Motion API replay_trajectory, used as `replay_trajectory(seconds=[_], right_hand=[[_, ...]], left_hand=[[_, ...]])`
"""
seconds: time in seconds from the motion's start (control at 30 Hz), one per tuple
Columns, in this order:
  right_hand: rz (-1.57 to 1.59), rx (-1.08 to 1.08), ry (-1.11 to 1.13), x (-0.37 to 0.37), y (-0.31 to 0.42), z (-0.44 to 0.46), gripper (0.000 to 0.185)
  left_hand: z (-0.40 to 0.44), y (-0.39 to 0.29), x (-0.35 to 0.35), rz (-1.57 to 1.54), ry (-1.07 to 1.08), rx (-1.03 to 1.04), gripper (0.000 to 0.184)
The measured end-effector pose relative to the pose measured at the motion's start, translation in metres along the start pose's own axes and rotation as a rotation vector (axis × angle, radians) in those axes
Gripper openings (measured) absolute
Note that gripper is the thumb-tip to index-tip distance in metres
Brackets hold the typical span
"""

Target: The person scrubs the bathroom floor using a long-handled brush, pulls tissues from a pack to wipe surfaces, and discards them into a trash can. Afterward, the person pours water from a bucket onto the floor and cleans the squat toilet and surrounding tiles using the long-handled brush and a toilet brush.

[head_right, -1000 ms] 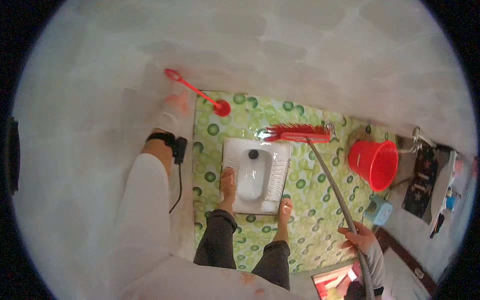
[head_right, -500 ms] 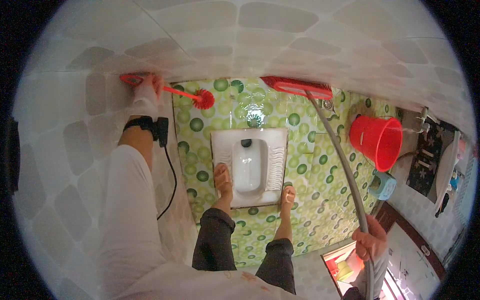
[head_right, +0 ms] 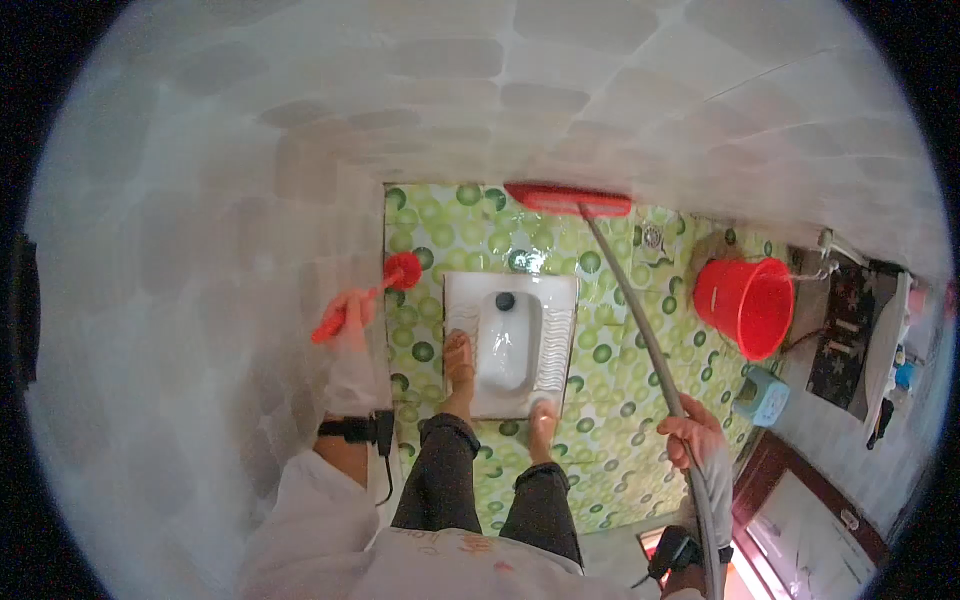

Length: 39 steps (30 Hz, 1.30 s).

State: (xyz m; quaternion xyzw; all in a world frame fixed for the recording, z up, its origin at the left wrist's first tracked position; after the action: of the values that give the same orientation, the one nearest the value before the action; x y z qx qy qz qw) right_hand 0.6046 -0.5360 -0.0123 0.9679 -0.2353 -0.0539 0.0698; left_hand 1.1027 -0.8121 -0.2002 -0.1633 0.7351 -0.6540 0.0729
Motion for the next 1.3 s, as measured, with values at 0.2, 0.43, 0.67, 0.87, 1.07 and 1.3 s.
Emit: replay_trajectory(seconds=[0.2,0.43,0.67,0.87,1.07,1.3], right_hand=[[0.127,0.030,0.032,-0.039,-0.048,-0.023,0.042],[-0.119,-0.004,0.229,-0.031,-0.020,0.027,0.016],[-0.290,-0.050,0.113,-0.046,-0.081,-0.014,0.023],[-0.480,-0.045,0.263,-0.060,-0.051,0.014,0.023],[-0.264,0.227,0.213,-0.017,-0.081,0.067,0.020],[-0.690,-0.126,-0.052,0.003,-0.101,-0.074,0.029]], left_hand=[[-0.126,-0.091,-0.059,0.159,0.026,0.070,0.007],[-0.305,-0.184,-0.116,0.295,-0.180,0.108,0.009],[-0.416,-0.184,-0.188,0.289,-0.319,0.065,0.010],[-0.473,-0.166,-0.236,0.303,-0.332,0.023,0.012],[-0.505,-0.169,-0.250,0.327,-0.306,-0.065,0.013],[-0.534,-0.168,-0.303,0.246,-0.403,-0.082,0.014]])
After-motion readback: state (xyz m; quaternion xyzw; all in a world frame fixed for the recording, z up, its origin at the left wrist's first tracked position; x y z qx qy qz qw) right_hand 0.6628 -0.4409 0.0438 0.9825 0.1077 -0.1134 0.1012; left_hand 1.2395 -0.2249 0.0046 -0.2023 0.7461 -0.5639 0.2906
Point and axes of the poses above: each hand's wrist, its own z-axis towards the middle knuckle, its own x-axis out of the palm, y = z × x, the point moved 10 cm from there along z, towards the middle knuckle, and after that the axes turned 15 degrees about x, right-handed, at the moved point
